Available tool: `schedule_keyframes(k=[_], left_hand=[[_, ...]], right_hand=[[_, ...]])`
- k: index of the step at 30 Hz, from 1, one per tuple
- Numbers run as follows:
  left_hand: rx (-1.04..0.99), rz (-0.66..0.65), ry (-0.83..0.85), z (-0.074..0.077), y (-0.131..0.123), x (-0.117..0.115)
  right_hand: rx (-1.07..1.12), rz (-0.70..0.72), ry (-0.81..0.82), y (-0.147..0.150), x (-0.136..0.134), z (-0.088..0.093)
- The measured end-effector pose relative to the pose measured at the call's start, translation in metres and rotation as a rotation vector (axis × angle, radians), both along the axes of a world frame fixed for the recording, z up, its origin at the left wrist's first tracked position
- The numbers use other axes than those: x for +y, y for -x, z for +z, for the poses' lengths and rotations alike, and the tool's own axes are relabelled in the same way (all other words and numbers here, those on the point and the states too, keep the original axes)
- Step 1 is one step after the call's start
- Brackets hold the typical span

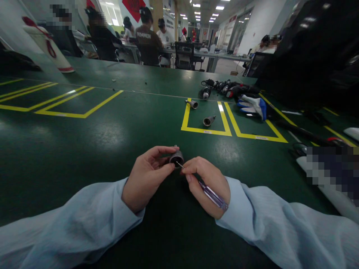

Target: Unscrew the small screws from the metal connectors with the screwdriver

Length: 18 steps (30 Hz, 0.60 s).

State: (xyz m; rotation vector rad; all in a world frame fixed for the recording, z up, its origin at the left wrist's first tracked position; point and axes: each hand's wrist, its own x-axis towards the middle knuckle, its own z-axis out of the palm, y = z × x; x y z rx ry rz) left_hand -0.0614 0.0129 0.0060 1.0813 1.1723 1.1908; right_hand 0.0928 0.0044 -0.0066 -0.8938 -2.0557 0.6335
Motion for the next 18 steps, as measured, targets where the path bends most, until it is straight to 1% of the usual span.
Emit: schedule_keyframes(k=[6,12,18], left_hand=[[0.080,0.035,-0.036,0.0012,-0.0014,-0.0004],[0.210,0.055,-0.139,0.0016,-0.0030,0.0005],[0.229,0.063,-0.187,0.0011,-0.0036,-0.0001]], right_hand=[[-0.043,0.021,-0.104,0.0005,0.0003,-0.0014],[-0.055,0.045,-0.125,0.0006,0.0007,-0.0030],[-0.078,0.059,-0.188,0.0003,-0.0002,-0.0050]])
